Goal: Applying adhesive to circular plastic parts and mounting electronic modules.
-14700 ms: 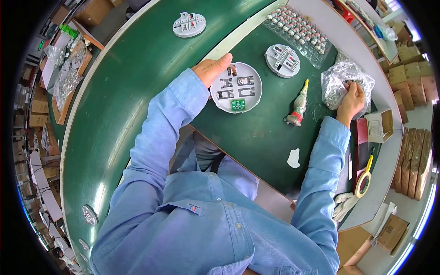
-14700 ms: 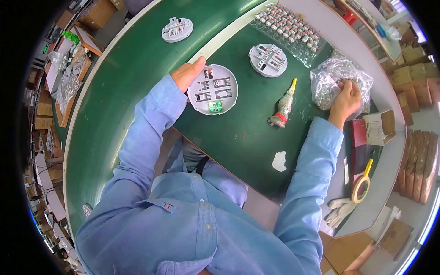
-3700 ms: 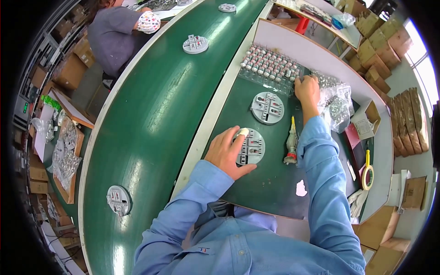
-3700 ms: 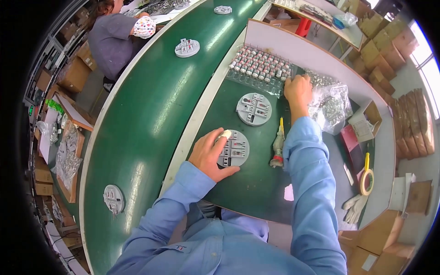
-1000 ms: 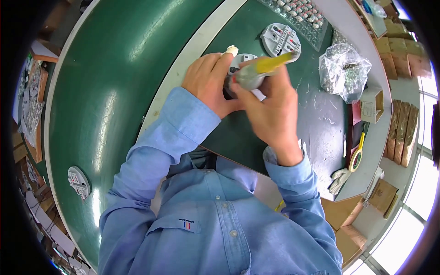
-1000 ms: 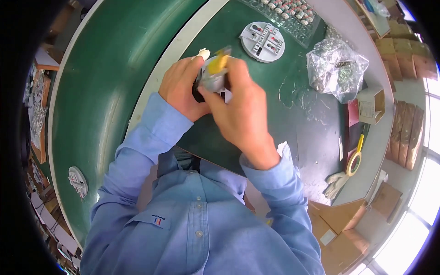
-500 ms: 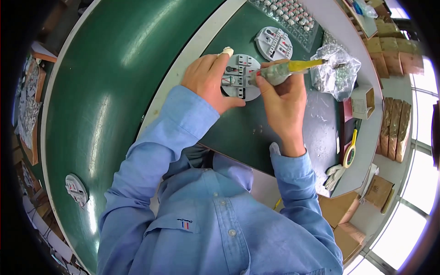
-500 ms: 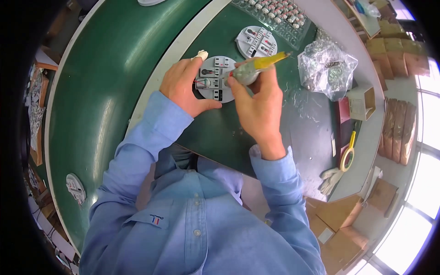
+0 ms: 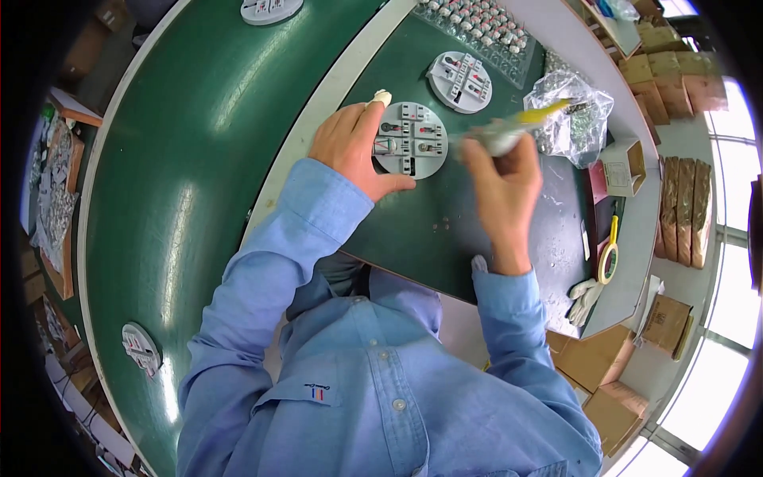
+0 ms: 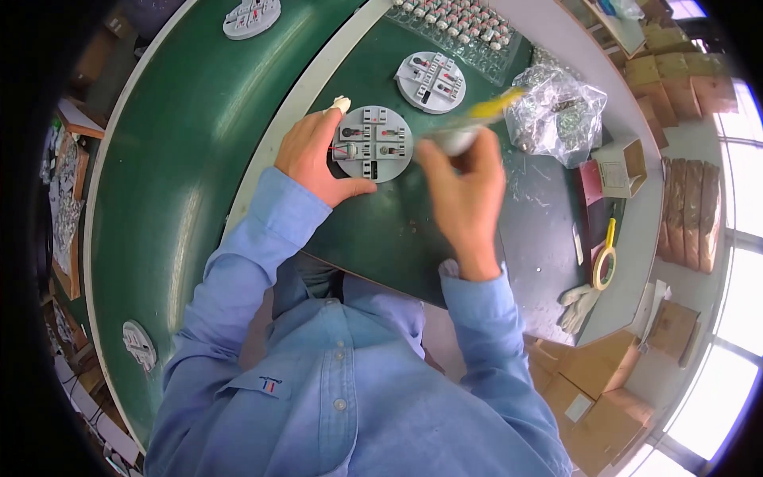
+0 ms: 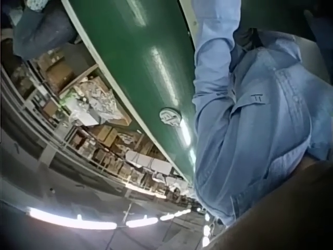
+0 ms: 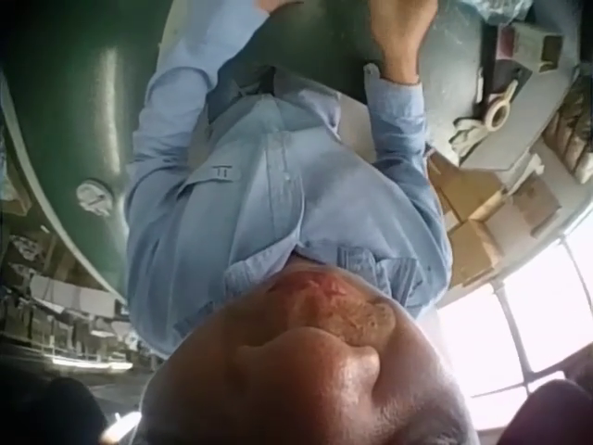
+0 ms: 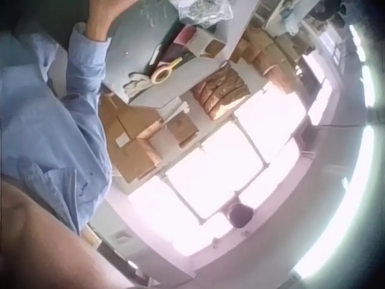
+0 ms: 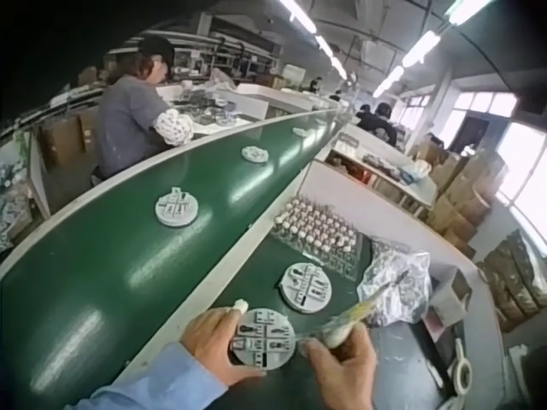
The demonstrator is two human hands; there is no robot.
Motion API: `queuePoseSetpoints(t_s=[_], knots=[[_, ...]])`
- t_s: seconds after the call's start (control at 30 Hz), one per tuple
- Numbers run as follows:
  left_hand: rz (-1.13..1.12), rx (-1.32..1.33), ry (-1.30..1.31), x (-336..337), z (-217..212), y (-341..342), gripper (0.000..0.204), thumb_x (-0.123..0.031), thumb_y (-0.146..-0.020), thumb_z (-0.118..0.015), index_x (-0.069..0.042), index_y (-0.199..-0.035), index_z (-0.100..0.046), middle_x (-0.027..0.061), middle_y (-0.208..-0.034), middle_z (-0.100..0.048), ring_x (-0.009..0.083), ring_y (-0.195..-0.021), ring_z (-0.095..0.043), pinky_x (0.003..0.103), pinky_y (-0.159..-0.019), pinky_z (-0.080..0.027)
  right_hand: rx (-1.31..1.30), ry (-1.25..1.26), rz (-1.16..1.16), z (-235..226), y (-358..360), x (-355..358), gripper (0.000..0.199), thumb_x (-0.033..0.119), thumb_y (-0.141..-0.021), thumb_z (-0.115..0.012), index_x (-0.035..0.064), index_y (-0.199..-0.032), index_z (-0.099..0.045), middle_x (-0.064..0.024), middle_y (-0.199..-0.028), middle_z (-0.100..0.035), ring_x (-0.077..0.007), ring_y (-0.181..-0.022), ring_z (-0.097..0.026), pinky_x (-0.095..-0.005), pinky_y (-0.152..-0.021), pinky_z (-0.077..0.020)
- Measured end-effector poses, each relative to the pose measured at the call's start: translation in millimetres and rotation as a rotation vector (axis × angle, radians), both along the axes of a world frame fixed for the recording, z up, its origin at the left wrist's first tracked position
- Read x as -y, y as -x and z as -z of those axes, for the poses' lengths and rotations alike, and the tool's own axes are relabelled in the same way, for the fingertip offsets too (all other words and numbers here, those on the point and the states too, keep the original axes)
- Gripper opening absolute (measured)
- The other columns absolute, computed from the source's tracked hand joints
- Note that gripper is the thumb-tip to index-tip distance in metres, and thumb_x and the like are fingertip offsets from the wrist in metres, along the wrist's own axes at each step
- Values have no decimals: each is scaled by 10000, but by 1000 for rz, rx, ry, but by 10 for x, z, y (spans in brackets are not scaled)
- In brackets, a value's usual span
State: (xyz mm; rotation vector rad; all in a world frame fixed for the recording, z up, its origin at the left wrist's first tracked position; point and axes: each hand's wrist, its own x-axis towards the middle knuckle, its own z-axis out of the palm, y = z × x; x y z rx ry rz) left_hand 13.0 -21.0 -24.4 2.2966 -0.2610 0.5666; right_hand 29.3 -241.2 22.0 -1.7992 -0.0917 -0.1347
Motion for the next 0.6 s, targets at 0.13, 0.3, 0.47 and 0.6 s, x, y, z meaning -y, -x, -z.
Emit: queuePoseSetpoints(t_s=[0.13,0.3,0.47,0.6], knots=[[17,135,-47,59,-92,35,890,-254,-594,-989,-37,-1359,-589,160,-1204,-670,346,-1121,-628,465,-947,-502,-169,134,133,-130,88,469,363,58,-947,-748,-16,-1279,-622,-111,-1161,-732,-165,-1012,-716,-323,-884,-583],[97,147,-56,259,-141,-57,578,-163,-703,-929,-75,-1226,-699,80,-1057,-735,304,-1071,-662,458,-932,-501,-158,680,138,-183,119,637,384,164,-973,-737,-32,-1292,-651,-141,-1157,-723,-177,-969,-714,-333,-858,-571],[109,102,34,357,-131,-105,328,-82,-730,-886,-70,-1029,-752,35,-920,-756,272,-991,-674,440,-912,-501,323,764,116,-134,3,754,414,243,-958,-740,-19,-1272,-677,-166,-1118,-743,-249,-913,-729,-360,-830,-565],[76,84,105,347,-100,-93,277,-71,-726,-885,-81,-976,-765,21,-897,-758,262,-977,-671,432,-905,-501,198,517,298,-193,-373,1018,417,270,-942,-730,-3,-1256,-705,-162,-1067,-758,-304,-901,-732,-383,-879,-561]])
